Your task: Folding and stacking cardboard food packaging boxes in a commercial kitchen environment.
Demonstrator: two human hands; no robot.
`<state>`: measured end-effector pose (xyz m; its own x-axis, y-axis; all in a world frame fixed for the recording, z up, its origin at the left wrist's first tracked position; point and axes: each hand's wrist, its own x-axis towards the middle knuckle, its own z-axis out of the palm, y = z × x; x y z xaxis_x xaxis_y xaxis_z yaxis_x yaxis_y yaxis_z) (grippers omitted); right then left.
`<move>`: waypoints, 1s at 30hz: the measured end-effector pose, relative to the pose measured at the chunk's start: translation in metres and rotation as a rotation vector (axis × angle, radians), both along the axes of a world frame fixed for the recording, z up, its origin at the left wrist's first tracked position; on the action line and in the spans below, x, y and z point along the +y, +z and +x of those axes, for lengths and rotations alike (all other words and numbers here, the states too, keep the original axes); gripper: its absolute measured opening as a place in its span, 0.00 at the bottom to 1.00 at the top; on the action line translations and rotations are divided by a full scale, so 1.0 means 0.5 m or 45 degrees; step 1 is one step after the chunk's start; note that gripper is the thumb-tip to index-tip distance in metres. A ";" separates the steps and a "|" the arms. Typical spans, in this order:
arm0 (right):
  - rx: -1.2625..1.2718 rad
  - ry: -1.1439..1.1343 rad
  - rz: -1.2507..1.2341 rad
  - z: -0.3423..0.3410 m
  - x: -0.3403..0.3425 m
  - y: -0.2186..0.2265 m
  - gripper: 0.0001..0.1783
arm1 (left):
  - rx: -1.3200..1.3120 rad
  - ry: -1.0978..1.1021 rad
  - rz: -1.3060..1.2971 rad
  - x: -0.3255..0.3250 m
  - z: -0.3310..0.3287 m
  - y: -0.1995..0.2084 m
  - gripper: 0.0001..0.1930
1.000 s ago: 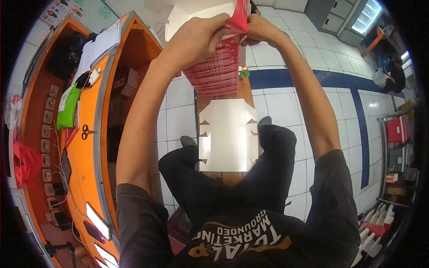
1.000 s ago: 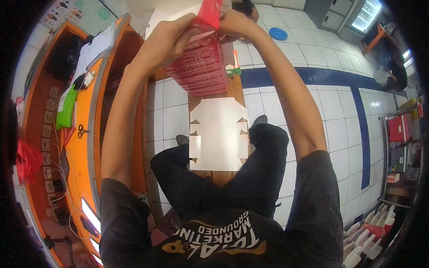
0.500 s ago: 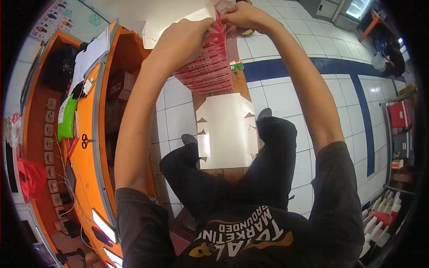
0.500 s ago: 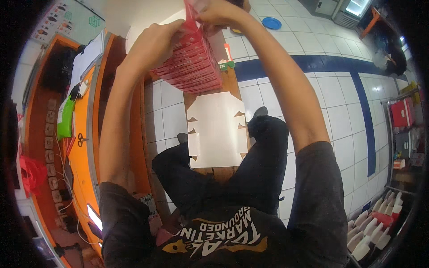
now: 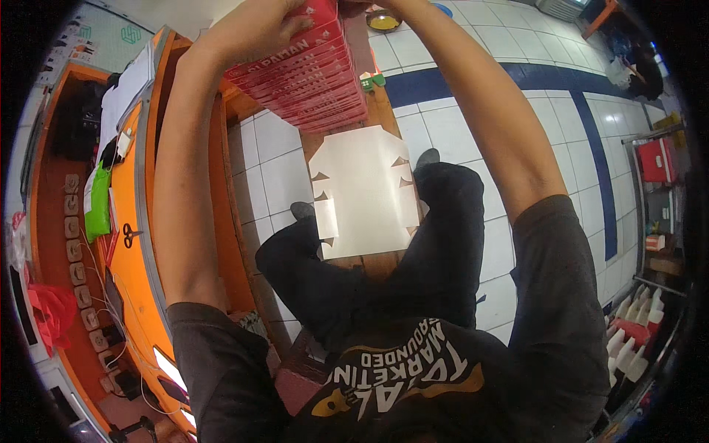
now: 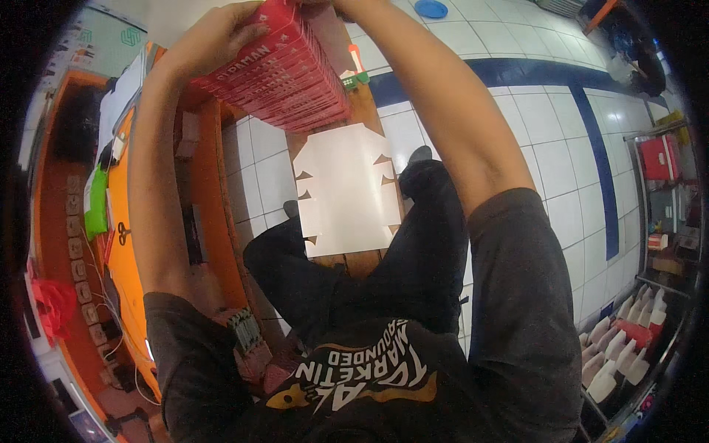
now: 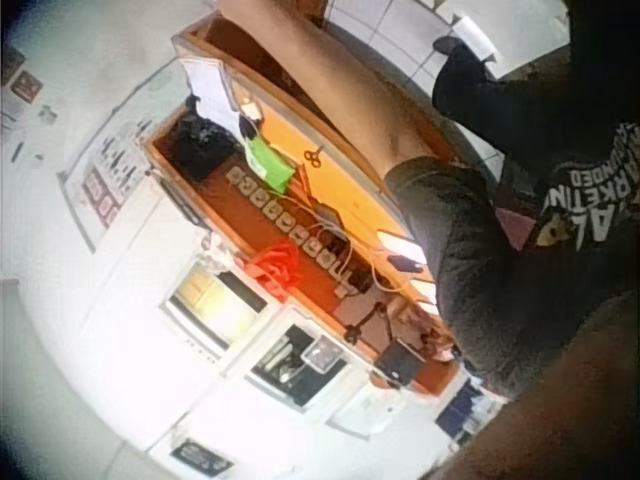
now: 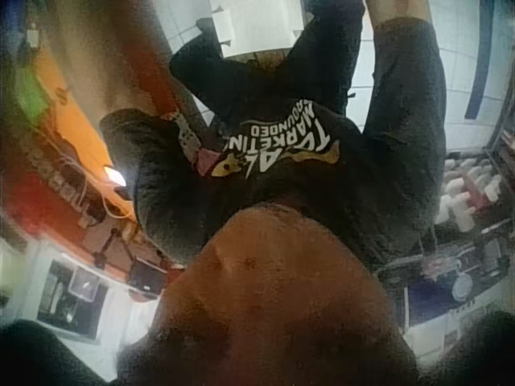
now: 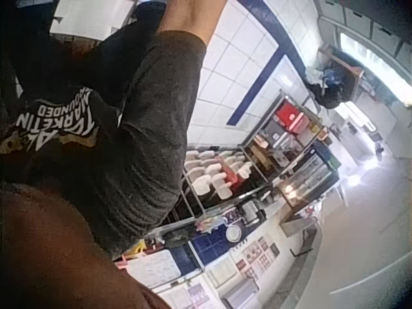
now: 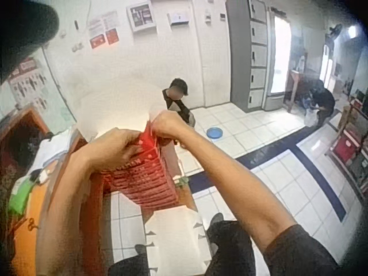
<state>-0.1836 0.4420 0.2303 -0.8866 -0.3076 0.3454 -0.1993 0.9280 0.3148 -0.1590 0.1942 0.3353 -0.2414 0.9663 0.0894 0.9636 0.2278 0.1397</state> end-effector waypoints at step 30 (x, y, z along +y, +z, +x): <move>-0.600 -0.722 -1.382 0.473 -0.718 -0.575 0.28 | -0.816 1.425 0.137 -0.477 0.331 -0.847 0.19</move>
<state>0.0529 0.0831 -0.0570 -0.9027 0.3827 -0.1968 0.4151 0.6534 -0.6331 0.0063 -0.0445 -0.0883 -0.9378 0.2078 -0.2782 0.0127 0.8211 0.5706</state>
